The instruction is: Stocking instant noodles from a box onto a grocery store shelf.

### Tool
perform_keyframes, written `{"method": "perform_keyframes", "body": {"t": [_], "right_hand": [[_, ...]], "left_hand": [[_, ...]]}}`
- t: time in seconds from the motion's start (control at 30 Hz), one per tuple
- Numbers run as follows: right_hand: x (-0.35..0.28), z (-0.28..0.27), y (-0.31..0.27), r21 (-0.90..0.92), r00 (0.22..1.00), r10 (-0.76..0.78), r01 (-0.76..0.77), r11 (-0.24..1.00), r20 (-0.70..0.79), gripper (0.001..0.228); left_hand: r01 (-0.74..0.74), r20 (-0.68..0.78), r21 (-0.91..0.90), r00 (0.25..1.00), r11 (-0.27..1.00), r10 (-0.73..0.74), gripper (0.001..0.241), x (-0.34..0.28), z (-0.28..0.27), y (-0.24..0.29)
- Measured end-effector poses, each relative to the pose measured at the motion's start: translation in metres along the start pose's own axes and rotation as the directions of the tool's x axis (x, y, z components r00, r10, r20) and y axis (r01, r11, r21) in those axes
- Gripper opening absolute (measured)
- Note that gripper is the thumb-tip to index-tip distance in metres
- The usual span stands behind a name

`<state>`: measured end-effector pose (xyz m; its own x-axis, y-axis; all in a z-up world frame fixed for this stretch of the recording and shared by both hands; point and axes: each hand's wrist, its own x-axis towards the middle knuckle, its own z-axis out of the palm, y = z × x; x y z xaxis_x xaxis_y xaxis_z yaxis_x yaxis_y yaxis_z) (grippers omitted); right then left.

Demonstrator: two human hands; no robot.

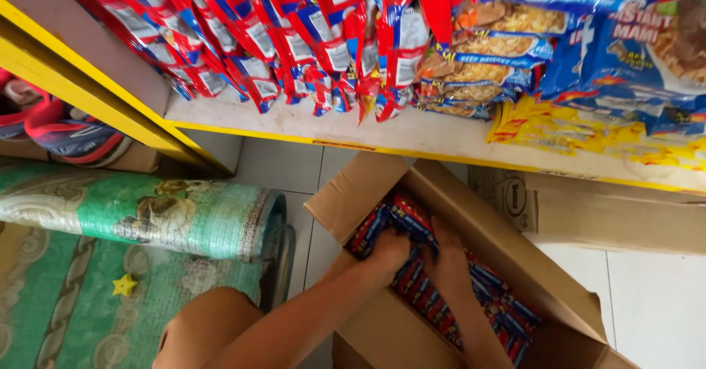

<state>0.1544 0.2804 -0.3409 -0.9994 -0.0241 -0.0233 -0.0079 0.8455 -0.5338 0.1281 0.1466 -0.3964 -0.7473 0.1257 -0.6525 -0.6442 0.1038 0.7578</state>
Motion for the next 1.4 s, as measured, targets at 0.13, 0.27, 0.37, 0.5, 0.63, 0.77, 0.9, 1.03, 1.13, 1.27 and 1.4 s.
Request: {"method": "perform_keyframes", "body": {"t": [0.13,0.27,0.37,0.5,0.63,0.77,0.9,1.03,1.13,1.27,1.4], "right_hand": [[0.004,0.010,0.002,0.110,0.998,0.025,-0.031,0.993,0.052,0.070],[0.001,0.027,0.019,0.300,0.994,0.026,-0.056,0.952,0.104,0.068],[0.000,0.037,0.042,0.536,0.968,0.164,-0.242,0.809,0.190,0.069],[-0.002,0.035,0.055,0.698,0.810,0.529,-0.531,0.480,0.253,0.045],[-0.009,0.001,0.031,0.795,0.628,0.518,-0.575,-0.193,0.581,0.046],[-0.042,-0.006,0.024,0.808,0.667,0.455,-0.479,-0.343,0.590,0.043],[-0.047,-0.012,0.025,0.879,0.691,0.543,-0.378,-0.292,0.478,0.033],[-0.037,-0.056,-0.026,0.990,0.815,0.566,-0.140,-0.018,0.126,0.037],[-0.033,-0.086,-0.049,0.972,0.875,0.466,0.023,0.234,-0.132,0.041],[-0.012,-0.140,-0.112,0.795,0.898,0.205,0.216,0.567,-0.390,0.051],[0.013,-0.180,-0.178,0.694,0.814,-0.101,0.546,0.469,-0.572,0.051]], "left_hand": [[0.224,0.042,-0.335,0.974,0.915,-0.223,0.035,0.016,0.004,0.005],[0.216,0.009,-0.435,0.972,0.874,-0.235,0.036,0.032,0.017,-0.007],[0.234,-0.033,-0.420,0.962,0.877,-0.273,0.034,0.038,0.028,-0.017],[0.260,-0.011,-0.438,0.956,0.860,-0.294,0.030,0.035,0.036,-0.036],[0.300,0.192,-0.435,0.952,0.849,-0.238,0.028,-0.004,0.022,-0.011],[-0.029,0.091,-0.164,0.995,0.986,0.044,0.044,-0.056,0.006,0.011],[-0.453,-0.183,0.083,0.869,0.888,0.460,0.084,-0.113,-0.002,0.050],[-0.653,-0.285,0.298,0.635,0.696,0.718,0.088,-0.155,-0.005,0.095],[-0.724,-0.256,0.349,0.537,0.595,0.804,0.076,-0.179,-0.006,0.122],[-0.871,-0.147,0.220,0.416,0.440,0.897,0.057,-0.192,-0.012,0.154],[-0.952,-0.110,0.144,0.254,0.268,0.961,0.057,-0.220,-0.040,0.228]]}}
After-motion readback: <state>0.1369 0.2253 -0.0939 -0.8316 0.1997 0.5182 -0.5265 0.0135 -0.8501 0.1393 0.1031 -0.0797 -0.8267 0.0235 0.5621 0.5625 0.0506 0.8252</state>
